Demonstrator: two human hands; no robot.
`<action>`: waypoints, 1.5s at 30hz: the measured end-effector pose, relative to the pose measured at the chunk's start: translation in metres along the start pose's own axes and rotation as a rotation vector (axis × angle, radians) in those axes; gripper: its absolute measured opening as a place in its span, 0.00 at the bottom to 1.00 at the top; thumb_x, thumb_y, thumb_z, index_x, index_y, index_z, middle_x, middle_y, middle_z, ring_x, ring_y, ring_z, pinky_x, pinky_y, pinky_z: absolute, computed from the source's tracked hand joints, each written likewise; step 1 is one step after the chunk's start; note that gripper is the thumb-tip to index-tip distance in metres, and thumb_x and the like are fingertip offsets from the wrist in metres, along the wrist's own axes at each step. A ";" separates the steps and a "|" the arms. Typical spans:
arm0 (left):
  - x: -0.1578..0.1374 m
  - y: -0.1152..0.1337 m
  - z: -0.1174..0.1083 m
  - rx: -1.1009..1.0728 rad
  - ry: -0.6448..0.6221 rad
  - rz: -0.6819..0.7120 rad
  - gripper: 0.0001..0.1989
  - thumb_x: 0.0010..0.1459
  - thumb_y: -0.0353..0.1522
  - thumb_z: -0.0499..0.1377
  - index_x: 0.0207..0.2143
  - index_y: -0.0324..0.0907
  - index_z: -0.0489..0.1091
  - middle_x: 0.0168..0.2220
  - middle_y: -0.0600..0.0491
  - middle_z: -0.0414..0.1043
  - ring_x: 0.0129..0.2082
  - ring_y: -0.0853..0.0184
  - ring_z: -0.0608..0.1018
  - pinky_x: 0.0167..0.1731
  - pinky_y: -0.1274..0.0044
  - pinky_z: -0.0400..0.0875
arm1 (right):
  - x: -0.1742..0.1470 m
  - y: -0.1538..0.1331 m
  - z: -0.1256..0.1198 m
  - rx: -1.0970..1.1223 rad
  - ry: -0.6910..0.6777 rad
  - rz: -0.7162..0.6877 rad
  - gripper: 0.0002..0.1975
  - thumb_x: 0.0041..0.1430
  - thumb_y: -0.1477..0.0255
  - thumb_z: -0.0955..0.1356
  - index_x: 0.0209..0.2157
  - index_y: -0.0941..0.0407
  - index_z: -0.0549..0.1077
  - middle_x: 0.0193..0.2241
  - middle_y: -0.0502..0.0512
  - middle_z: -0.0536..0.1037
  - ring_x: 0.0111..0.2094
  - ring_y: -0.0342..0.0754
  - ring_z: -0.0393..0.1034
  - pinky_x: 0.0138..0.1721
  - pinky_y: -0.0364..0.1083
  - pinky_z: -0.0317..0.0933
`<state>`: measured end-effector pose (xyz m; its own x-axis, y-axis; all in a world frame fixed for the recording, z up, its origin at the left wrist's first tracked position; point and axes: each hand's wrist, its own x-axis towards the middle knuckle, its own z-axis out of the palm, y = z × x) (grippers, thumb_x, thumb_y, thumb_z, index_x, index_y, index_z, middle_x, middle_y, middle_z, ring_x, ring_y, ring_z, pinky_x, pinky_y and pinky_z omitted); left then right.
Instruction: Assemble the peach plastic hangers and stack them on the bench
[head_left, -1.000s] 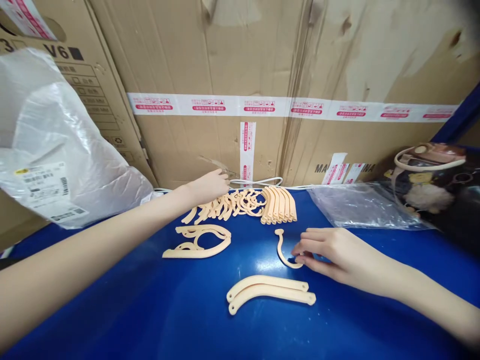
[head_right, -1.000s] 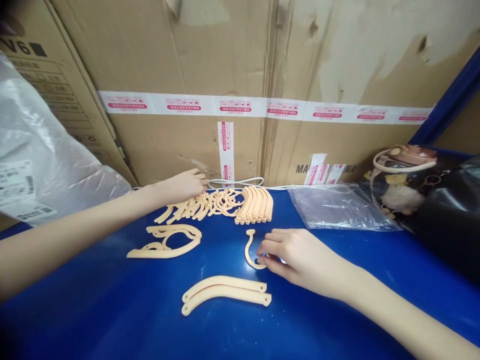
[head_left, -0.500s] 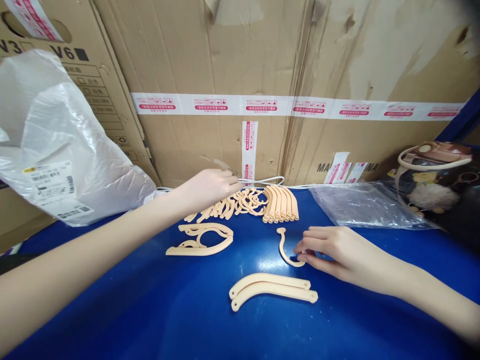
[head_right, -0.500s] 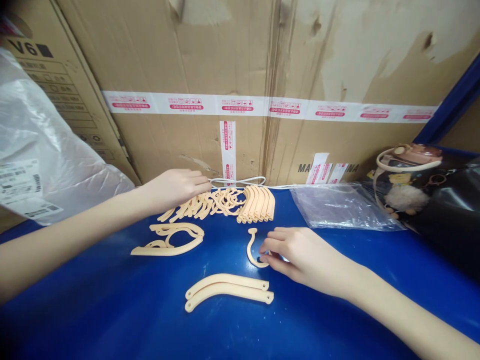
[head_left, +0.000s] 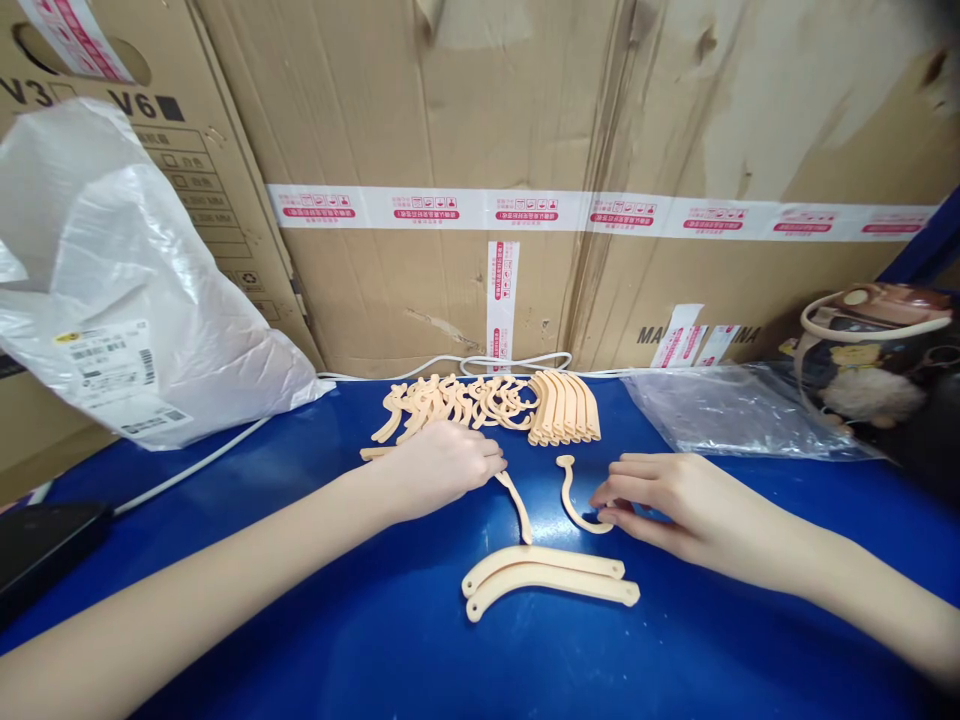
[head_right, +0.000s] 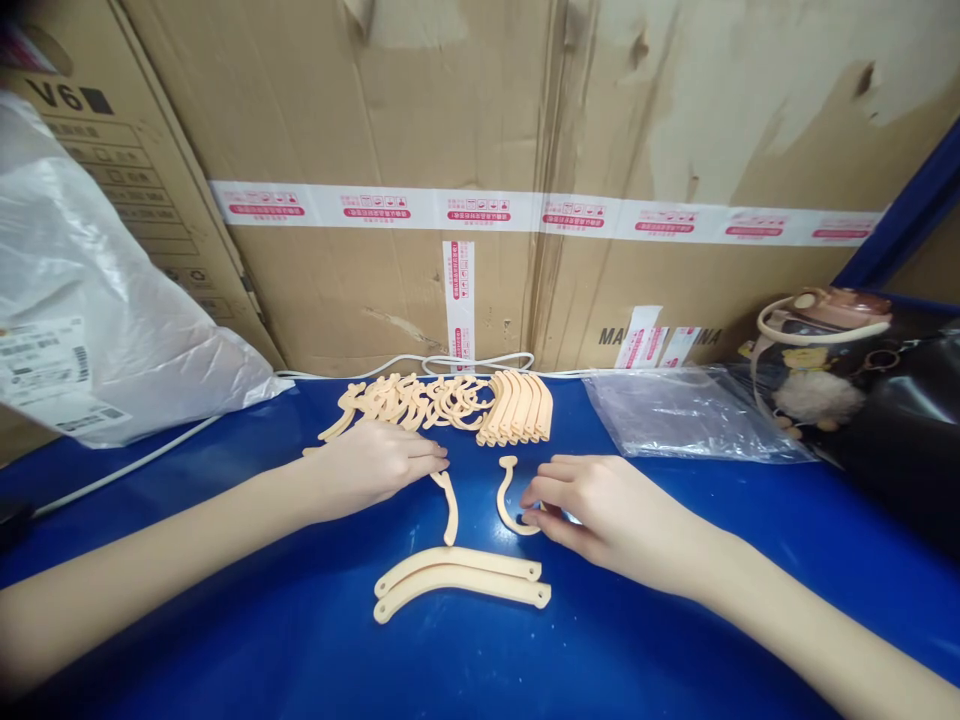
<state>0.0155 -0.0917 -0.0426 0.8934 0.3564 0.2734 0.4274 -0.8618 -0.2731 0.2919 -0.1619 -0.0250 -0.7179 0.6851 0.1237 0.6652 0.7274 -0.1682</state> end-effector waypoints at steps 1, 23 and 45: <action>0.000 0.000 0.000 0.000 -0.015 0.010 0.11 0.61 0.25 0.53 0.38 0.43 0.74 0.35 0.53 0.78 0.35 0.69 0.80 0.34 0.80 0.72 | 0.000 0.000 0.000 0.000 0.000 0.000 0.12 0.67 0.69 0.59 0.38 0.55 0.72 0.28 0.51 0.72 0.29 0.44 0.66 0.30 0.43 0.56; -0.002 -0.036 -0.046 -0.035 -0.190 -0.628 0.15 0.64 0.39 0.48 0.40 0.44 0.73 0.39 0.50 0.76 0.36 0.62 0.77 0.29 0.76 0.65 | 0.001 -0.001 0.001 0.016 -0.029 0.033 0.10 0.66 0.70 0.60 0.39 0.54 0.73 0.29 0.51 0.72 0.30 0.45 0.68 0.31 0.43 0.58; -0.015 -0.067 -0.048 -0.562 -0.234 -1.082 0.15 0.47 0.45 0.56 0.23 0.42 0.69 0.18 0.56 0.63 0.18 0.70 0.64 0.18 0.78 0.54 | 0.002 -0.002 0.004 0.002 -0.023 0.018 0.11 0.66 0.69 0.60 0.38 0.54 0.73 0.28 0.52 0.73 0.29 0.45 0.69 0.31 0.43 0.59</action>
<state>-0.0331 -0.0568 0.0155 0.1462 0.9864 -0.0751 0.8933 -0.0990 0.4385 0.2887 -0.1622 -0.0281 -0.7101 0.6973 0.0978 0.6780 0.7146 -0.1722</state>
